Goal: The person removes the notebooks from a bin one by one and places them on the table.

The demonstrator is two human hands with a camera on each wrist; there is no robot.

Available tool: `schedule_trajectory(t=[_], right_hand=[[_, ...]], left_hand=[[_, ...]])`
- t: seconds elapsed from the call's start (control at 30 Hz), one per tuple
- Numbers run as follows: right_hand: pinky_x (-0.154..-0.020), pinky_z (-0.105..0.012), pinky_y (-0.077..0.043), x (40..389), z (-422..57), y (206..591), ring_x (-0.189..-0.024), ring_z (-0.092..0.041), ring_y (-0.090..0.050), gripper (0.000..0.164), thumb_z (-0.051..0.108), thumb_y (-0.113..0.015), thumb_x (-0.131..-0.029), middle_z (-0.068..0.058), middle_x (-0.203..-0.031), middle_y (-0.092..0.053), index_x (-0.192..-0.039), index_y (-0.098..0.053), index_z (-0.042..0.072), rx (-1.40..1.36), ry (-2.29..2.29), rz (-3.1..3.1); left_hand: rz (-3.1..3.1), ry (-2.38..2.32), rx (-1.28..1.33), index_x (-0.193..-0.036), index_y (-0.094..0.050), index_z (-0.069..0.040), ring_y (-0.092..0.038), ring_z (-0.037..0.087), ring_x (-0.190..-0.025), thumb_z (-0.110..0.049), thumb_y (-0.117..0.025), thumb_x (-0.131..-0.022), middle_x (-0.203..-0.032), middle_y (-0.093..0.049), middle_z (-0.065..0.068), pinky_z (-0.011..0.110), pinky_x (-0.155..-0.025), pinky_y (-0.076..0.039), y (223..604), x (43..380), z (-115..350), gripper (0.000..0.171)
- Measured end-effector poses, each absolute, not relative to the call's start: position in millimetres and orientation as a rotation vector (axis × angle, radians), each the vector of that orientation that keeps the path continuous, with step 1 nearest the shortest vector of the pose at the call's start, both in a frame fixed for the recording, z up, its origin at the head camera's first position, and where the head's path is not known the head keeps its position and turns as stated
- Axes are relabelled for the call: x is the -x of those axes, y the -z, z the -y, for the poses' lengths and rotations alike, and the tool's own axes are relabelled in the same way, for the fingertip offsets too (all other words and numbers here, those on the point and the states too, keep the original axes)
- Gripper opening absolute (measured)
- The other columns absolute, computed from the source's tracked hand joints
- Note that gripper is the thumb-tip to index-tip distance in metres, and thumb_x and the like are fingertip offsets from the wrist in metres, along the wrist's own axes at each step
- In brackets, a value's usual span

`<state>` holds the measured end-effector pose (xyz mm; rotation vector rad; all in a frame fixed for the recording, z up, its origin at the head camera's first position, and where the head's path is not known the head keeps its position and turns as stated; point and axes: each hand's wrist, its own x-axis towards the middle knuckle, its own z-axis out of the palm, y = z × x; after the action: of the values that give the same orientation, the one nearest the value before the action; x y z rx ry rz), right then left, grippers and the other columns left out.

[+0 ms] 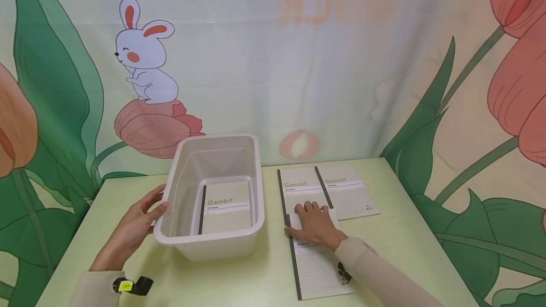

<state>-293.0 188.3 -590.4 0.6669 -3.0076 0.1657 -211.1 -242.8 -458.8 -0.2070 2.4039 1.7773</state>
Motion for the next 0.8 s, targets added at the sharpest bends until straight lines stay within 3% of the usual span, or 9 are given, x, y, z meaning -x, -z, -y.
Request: schedule_trajectory(t=[0.27,0.57,0.8], right_hand=[[-0.076,-0.047,-0.041,293.0,-186.9,595.2,-0.097,-0.022,-0.050,0.062,0.073,-0.055,-0.083,-0.001,-0.103,-0.053,-0.116,-0.059,0.020,-0.657,-0.170,3.001],[-0.081,-0.050,-0.043,292.2,-186.6,588.3,-0.103,-0.025,-0.052,0.056,0.069,-0.057,-0.085,-0.002,-0.111,-0.057,-0.113,-0.061,0.022,-0.676,-0.182,2.987],[-0.086,-0.055,-0.044,293.3,-189.9,568.5,-0.111,-0.028,-0.055,0.052,0.063,-0.057,-0.088,-0.002,-0.121,-0.058,-0.120,-0.061,0.022,-0.659,-0.255,2.980]], left_hand=[[-2.399,-1.779,0.214,-0.158,-0.019,-0.029,-0.039,0.039,-0.139,-0.029,-0.052,-0.102,-0.159,-0.029,0.012,0.048,-0.097,-0.053,458.0,210.9,242.3,0.065],[-2.400,-1.783,0.209,-0.158,-0.019,-0.029,-0.039,0.038,-0.139,-0.030,-0.052,-0.102,-0.159,-0.029,0.012,0.048,-0.098,-0.052,459.2,210.5,243.1,0.065],[-2.413,-1.764,0.205,-0.158,-0.020,-0.028,-0.041,0.038,-0.137,-0.029,-0.052,-0.102,-0.159,-0.029,0.012,0.045,-0.095,-0.054,459.0,211.7,243.5,0.064]])
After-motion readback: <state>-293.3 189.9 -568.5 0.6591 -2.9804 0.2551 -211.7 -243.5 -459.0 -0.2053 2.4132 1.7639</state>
